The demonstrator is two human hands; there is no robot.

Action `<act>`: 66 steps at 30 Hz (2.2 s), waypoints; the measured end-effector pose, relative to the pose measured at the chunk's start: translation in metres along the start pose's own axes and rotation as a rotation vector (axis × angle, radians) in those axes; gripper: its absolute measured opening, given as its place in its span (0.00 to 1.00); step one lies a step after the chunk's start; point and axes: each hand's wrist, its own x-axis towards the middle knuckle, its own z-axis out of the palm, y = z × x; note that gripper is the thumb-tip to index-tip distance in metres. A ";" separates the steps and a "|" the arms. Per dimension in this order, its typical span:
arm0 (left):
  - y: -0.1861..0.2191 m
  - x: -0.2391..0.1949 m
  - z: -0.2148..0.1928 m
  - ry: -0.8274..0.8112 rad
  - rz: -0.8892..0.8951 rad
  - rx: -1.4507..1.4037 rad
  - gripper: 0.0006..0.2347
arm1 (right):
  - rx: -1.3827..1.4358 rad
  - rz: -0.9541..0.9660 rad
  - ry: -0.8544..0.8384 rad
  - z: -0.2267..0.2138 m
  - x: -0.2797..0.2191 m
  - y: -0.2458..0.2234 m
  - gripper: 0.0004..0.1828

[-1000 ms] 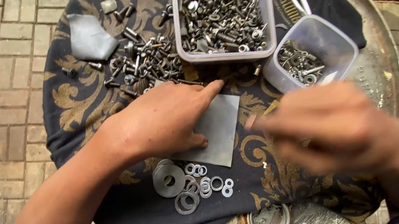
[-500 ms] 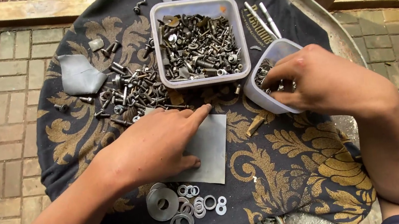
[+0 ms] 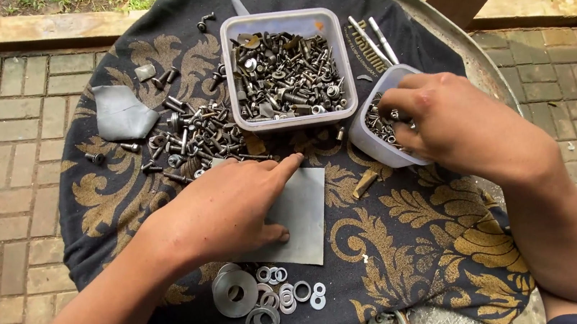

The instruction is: The person scrubs metal washers and small hardware pieces on a flat sandpaper sheet placed on a table. They pick up individual washers from a pile, rub them against the abrasive surface, and set them aside. The workspace includes two plastic containers filled with assorted screws and bolts.

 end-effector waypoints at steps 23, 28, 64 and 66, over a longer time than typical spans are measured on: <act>0.001 0.000 -0.002 -0.020 -0.025 -0.009 0.45 | -0.103 -0.010 -0.227 0.001 0.004 0.004 0.15; -0.001 0.000 -0.001 -0.013 -0.017 0.016 0.45 | -0.121 -0.048 -0.200 0.003 0.006 0.008 0.19; 0.003 -0.003 -0.003 -0.010 -0.019 0.003 0.43 | -0.166 -0.037 -0.339 0.002 0.005 0.004 0.14; 0.005 -0.002 -0.008 -0.039 -0.041 -0.005 0.44 | -0.162 -0.063 -0.323 0.001 0.007 0.006 0.16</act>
